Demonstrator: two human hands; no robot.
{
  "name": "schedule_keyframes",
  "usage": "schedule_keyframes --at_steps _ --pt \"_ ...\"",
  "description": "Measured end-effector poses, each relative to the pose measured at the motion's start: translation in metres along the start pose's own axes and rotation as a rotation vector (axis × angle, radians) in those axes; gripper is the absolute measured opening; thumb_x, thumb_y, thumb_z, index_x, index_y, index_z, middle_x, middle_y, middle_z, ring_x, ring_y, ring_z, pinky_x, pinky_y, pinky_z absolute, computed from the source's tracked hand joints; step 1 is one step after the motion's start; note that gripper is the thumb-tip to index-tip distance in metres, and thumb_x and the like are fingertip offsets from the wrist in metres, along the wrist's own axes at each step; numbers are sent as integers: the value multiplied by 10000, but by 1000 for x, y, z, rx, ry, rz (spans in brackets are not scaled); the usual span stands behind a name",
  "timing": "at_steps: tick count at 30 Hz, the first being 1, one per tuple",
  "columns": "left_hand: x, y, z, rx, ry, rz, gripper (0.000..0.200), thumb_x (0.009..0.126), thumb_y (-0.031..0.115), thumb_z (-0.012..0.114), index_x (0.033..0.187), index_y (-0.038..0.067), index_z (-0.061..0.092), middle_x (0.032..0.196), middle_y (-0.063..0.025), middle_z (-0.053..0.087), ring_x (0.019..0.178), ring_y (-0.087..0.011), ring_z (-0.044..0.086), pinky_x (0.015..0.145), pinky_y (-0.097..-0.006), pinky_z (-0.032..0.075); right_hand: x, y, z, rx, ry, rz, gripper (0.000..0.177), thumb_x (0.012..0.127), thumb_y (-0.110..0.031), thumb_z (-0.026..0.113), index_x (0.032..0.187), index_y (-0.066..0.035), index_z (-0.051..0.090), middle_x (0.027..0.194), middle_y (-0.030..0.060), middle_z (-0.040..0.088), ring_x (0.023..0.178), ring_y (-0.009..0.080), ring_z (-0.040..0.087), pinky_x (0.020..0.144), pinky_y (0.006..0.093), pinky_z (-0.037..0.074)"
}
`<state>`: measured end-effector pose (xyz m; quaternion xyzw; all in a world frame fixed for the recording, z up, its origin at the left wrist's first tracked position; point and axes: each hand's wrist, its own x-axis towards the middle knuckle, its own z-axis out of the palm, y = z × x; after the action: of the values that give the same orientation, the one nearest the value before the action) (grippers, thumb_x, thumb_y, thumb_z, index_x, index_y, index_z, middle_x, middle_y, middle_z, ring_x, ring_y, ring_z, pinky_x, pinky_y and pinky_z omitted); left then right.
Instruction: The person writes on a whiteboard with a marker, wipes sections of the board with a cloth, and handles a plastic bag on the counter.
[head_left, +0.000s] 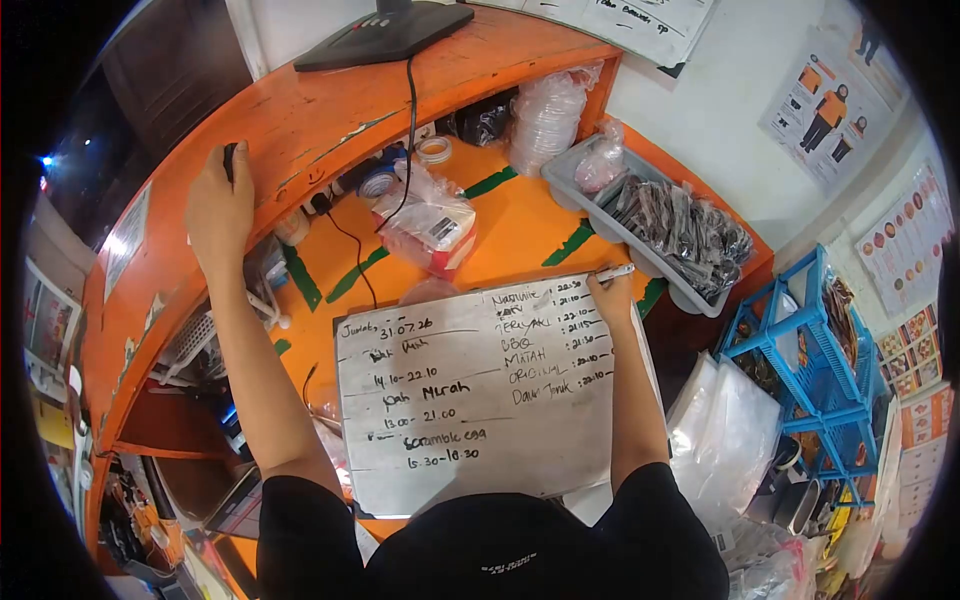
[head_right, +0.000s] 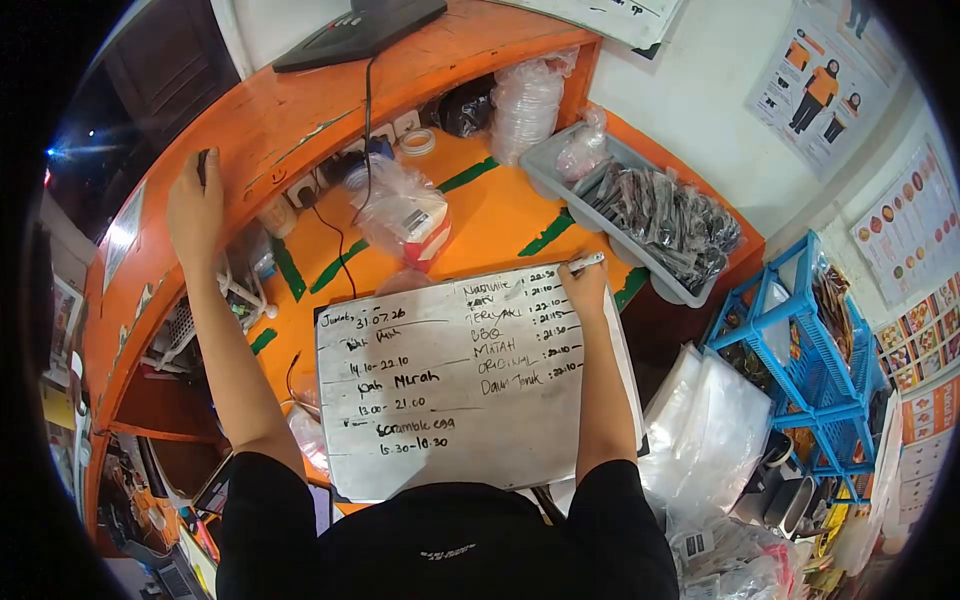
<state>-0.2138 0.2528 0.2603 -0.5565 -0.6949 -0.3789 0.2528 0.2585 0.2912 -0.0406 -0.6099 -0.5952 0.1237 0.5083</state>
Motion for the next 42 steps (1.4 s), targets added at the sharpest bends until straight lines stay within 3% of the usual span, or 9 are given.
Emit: schedule_keyframes --at_steps 8,10,13,26,29,31,36,38,42 --pt "-1 4 -2 8 34 8 428 939 381 417 1009 -8 581 928 -247 615 894 -401 588 749 -450 449 3 19 -2 -150 78 -143 144 684 -93 697 706 -10 581 625 98 551 685 254 524 677 374 429" --pt "0 5 -3 -3 -31 -13 425 939 381 415 1012 -3 583 926 -243 618 900 -400 587 754 -448 451 8 24 -5 154 57 7 145 695 -89 693 734 -11 576 657 71 548 634 192 519 612 319 427" --pt "-2 6 -3 -5 13 15 419 938 379 415 1005 2 584 915 -238 622 891 -398 591 750 -447 452 16 32 -15 39 80 -7 163 698 -86 692 768 -7 567 692 60 546 610 152 510 573 289 419" --pt "1 0 0 0 -11 8 439 936 396 416 975 -6 585 885 -241 622 861 -401 595 730 -461 449 -7 -14 2 89 -85 -11 154 672 -85 701 727 -17 575 685 102 584 650 243 558 618 347 441" --pt "2 0 -1 35 -112 -59 468 940 402 414 1129 2 567 1021 -245 609 984 -389 567 821 -434 432 -13 -25 7 28 -123 -13 137 640 -91 700 694 -28 592 705 102 608 715 287 570 670 378 444" --pt "-1 -1 2 18 48 38 444 932 403 422 981 -7 584 884 -240 623 860 -398 596 728 -463 448 -14 -21 13 21 -106 -17 140 635 -96 702 696 -28 595 708 98 611 733 292 567 678 386 444" --pt "3 -4 3 3 -8 8 448 931 403 423 1000 -9 587 904 -238 625 877 -395 596 744 -456 452 -18 -20 13 39 -112 -11 146 630 -104 708 699 -28 604 728 92 619 787 295 557 709 398 445" --pt "2 -6 6 2 3 18 449 930 403 424 999 -10 587 902 -237 625 878 -395 596 744 -455 453 -19 -17 13 -137 -22 -192 139 684 -44 702 754 -9 587 704 78 585 608 155 559 561 291 439" --pt "1 -2 3 -4 24 23 450 933 404 419 1004 -9 584 905 -240 624 881 -395 595 744 -456 452 -11 -15 8 19 -102 -66 144 702 -43 696 785 -12 582 708 64 577 611 147 549 576 288 444"
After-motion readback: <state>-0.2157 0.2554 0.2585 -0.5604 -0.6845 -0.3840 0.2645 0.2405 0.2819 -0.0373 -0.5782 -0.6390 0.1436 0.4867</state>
